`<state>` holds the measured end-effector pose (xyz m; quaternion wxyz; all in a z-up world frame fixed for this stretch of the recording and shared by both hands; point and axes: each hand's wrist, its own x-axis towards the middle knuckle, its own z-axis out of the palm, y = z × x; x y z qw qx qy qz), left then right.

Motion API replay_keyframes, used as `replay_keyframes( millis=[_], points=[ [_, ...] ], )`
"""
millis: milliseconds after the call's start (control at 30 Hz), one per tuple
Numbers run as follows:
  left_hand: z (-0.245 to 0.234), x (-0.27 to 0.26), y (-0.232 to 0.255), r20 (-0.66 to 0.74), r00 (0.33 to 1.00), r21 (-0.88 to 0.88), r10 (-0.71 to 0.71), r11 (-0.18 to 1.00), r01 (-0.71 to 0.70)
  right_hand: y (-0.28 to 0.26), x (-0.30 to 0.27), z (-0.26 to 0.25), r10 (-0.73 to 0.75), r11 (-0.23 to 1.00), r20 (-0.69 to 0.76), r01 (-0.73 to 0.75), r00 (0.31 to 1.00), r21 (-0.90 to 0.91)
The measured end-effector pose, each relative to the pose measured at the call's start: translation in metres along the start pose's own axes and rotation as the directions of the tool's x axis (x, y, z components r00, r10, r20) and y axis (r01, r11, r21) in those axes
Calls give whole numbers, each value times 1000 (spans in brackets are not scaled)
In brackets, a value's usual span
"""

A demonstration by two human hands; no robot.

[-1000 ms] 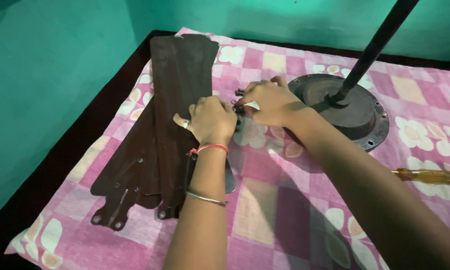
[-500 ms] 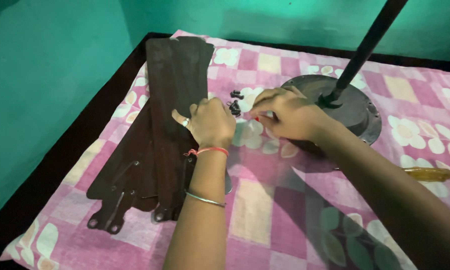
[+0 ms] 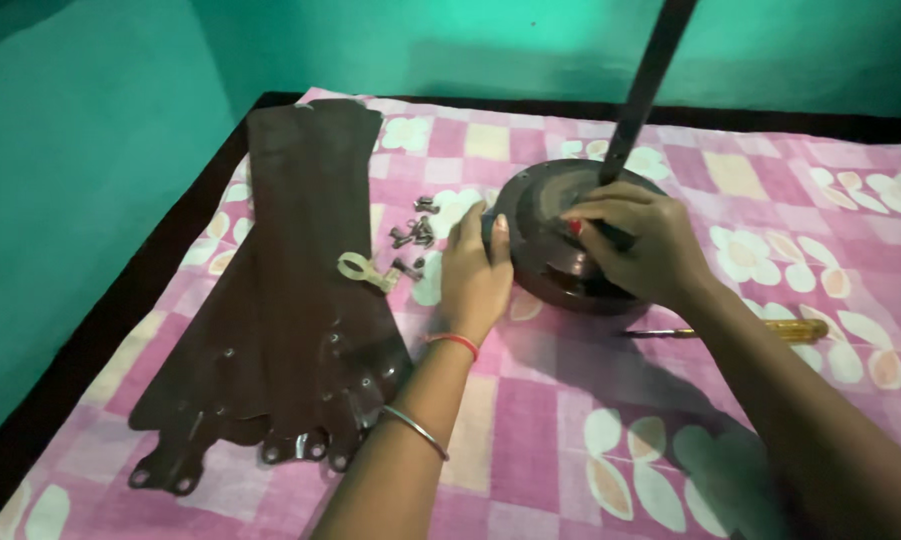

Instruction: The person removes a fan blade from the motor housing, then uses a screwdriver to loosen and remove a plastic clamp and several screws from the fan's central hub. They separate the motor housing into two halves, exposing the internal components, and place the parts on the table.

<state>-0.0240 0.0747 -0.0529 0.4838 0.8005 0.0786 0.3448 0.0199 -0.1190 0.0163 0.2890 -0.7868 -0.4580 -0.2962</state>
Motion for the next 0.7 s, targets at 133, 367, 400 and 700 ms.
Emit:
replay_keyframes(
  millis=[133, 367, 400, 700],
  points=[
    [4, -4, 1, 125, 990, -40, -67, 997, 73, 19, -15, -8, 242, 965, -50, -234, 969, 121],
    [1, -4, 3, 146, 967, 19, -211, 977, 210, 29, -12, -6, 480, 859, -83, -449, 873, 245],
    [1, -2, 3, 135, 960, 46, -246, 969, 242, 27, -8, -4, 529, 839, -103, -501, 842, 213],
    [22, 13, -22, 52, 960, 105, -275, 957, 269, 18, 31, 16, 529, 605, -82, -308, 845, 734]
  ],
)
